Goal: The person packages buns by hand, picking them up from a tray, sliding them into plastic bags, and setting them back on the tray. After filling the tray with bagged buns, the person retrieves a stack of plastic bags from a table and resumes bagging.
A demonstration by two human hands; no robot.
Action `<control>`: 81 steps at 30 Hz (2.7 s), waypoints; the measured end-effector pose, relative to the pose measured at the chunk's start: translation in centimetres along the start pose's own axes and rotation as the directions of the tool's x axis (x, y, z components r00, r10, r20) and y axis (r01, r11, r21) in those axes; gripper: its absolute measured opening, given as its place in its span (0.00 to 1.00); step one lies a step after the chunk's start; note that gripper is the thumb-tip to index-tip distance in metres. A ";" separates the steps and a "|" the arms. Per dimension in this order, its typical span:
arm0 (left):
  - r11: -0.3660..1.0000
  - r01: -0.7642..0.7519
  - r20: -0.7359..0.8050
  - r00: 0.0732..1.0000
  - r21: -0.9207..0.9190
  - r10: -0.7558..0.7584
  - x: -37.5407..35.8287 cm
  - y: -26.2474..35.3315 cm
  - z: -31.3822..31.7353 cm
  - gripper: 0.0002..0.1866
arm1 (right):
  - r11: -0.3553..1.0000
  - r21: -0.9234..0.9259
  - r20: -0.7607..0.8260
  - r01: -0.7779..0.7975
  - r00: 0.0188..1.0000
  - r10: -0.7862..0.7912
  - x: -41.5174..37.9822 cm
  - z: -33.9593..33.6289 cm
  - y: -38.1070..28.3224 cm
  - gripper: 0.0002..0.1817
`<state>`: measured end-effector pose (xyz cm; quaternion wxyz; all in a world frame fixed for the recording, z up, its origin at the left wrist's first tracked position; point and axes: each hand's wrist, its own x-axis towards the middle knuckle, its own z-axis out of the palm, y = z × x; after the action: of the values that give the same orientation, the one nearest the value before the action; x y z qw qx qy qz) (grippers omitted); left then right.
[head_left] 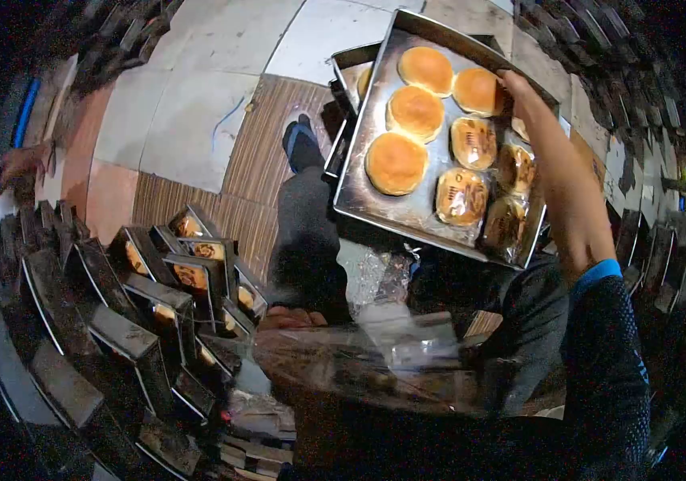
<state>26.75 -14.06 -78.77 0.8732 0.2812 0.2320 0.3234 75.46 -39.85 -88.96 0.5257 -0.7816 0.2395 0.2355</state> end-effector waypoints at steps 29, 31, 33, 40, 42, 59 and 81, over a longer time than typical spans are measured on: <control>0.800 -0.001 -0.027 0.999 0.601 0.022 -1.1 -0.6 5.1 0.10 | 0.946 0.324 0.619 -0.022 0.761 -0.194 -40.0 -4.8 6.5 0.28; 0.711 -0.046 0.029 0.999 0.702 0.036 -3.2 -0.3 5.9 0.11 | 0.913 0.400 0.658 0.084 0.667 -0.350 -43.6 -3.1 8.7 0.32; 0.595 -0.220 0.185 0.975 0.773 0.121 -5.4 0.9 6.6 0.20 | 0.855 0.453 0.562 0.251 0.664 -0.493 -47.2 -2.9 9.8 0.27; 0.981 0.176 0.273 0.951 -0.086 -0.147 -13.1 4.3 13.5 0.42 | -0.057 0.055 0.422 0.997 -0.075 -0.903 -54.4 -1.7 10.3 0.36; 0.980 0.148 0.387 0.918 -0.132 -0.086 -13.4 6.1 14.0 0.38 | -0.100 0.063 0.427 0.993 -0.117 -0.897 -55.7 -2.1 9.9 0.35; 0.947 0.274 0.436 0.882 -0.169 -0.178 -13.7 7.4 12.2 0.36 | -0.140 -0.066 0.508 0.988 -0.087 -0.857 -59.3 -2.7 11.6 0.29; 0.643 0.734 0.467 0.657 -0.216 -0.593 -15.8 6.7 9.4 0.32 | -0.064 0.026 0.101 0.998 -0.066 -0.993 -55.7 -2.7 10.2 0.12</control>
<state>18.53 -24.03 -63.98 0.9938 0.0490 0.0903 -0.0435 26.32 -38.73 -60.79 0.5192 -0.7124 -0.4359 -0.1814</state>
